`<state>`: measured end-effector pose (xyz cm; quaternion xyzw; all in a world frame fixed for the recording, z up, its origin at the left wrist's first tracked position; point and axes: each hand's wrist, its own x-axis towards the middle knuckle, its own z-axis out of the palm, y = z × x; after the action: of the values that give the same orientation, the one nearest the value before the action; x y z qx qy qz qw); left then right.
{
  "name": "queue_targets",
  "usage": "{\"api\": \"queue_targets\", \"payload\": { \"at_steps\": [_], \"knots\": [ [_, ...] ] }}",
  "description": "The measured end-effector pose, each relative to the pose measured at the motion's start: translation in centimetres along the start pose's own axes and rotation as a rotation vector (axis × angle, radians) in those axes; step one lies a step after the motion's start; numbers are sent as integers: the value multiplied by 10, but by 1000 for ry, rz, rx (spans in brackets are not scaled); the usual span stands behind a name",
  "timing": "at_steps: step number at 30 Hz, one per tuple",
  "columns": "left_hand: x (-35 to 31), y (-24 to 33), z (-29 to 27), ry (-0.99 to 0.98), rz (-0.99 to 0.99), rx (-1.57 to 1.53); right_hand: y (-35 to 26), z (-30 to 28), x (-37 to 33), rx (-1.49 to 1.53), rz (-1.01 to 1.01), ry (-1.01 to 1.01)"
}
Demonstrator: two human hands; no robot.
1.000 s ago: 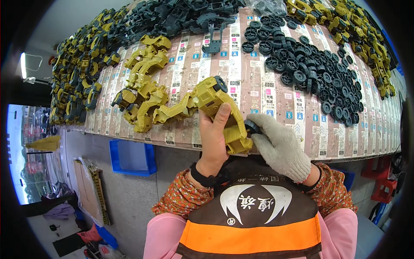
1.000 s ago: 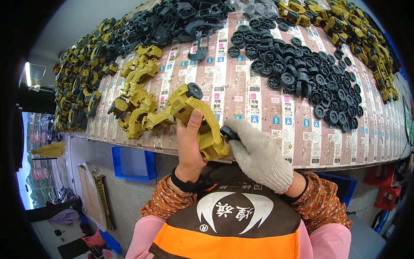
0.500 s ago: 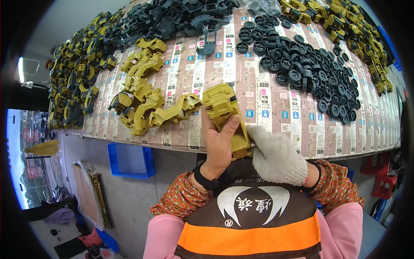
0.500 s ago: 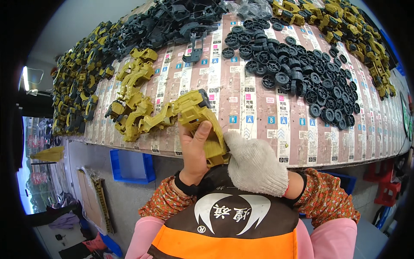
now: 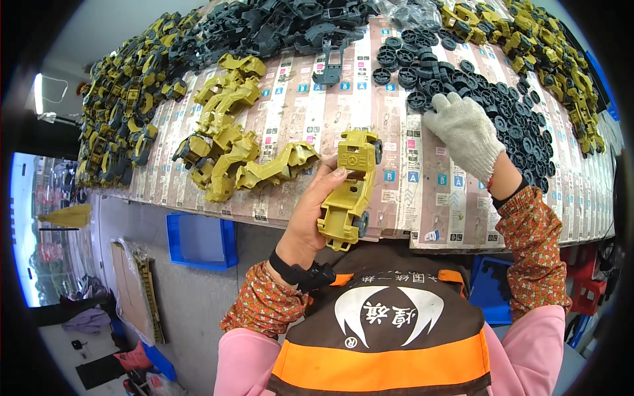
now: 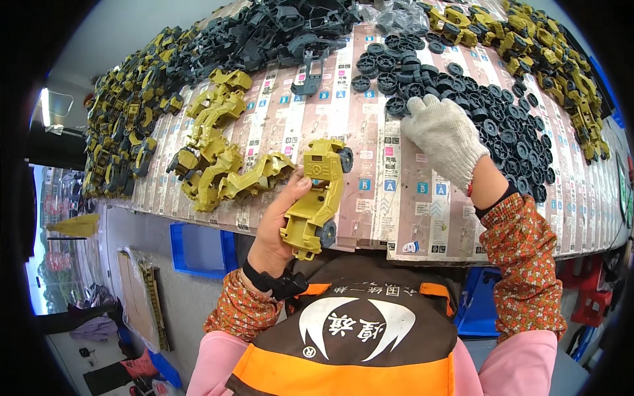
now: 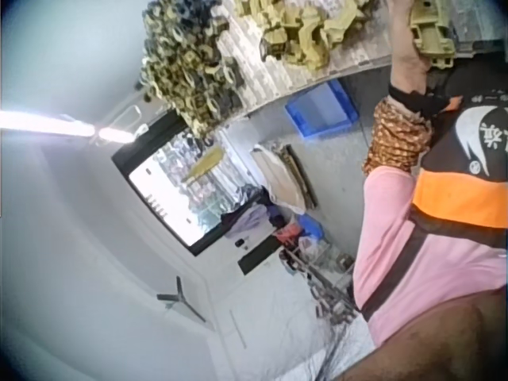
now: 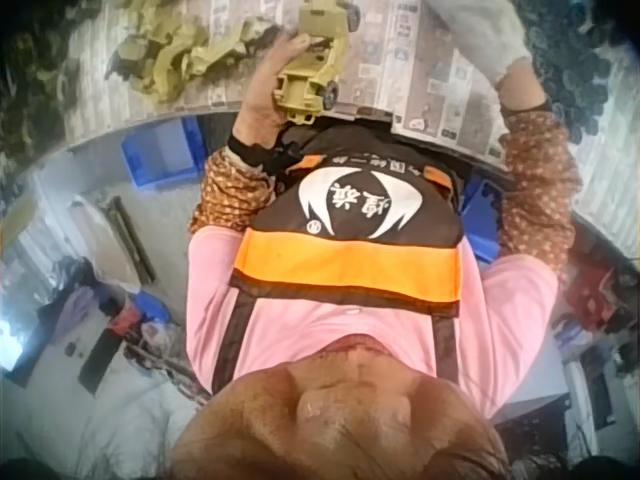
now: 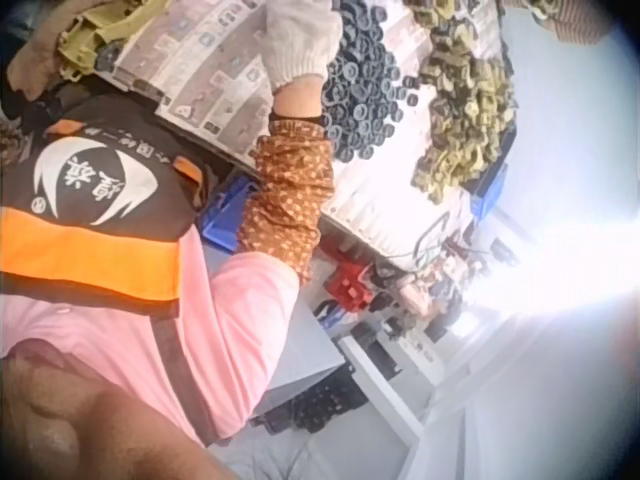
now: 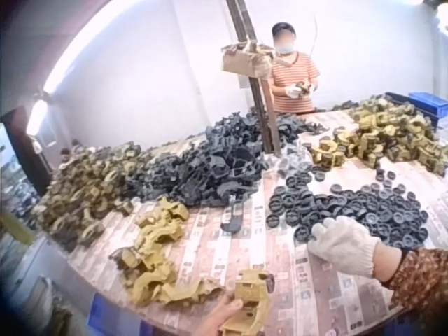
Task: The person sits at a table and repeatedly picks up yellow plastic frames and black circular components. They insert the black components into the yellow frames by hand, then place the assembled units onto a pile on the table. The process is repetitive and involves handling multiple identical parts.
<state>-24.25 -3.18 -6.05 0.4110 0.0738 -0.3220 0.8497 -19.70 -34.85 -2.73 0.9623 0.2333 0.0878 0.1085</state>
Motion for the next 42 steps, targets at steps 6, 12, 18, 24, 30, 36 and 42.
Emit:
{"api": "queue_targets", "payload": {
  "at_steps": [6,12,18,24,30,36,42],
  "knots": [
    [-11,2,-7,-89,-149,-133,4,6,2,-37,-62,-3],
    [-4,-4,-14,-285,-171,-29,-11,-14,5,195,36,155],
    [0,-6,5,-270,-199,-114,-83,-41,23,1094,71,324],
    [-6,4,-2,-302,176,-107,-94,-2,9,1045,353,333],
    [13,-19,0,105,358,201,-125,-21,-8,1493,429,158],
    [-3,-8,11,3,160,50,-99,-22,-1,1525,580,284],
    [-2,-24,22,10,199,130,-120,-15,0,1596,558,397]
  ]
}}
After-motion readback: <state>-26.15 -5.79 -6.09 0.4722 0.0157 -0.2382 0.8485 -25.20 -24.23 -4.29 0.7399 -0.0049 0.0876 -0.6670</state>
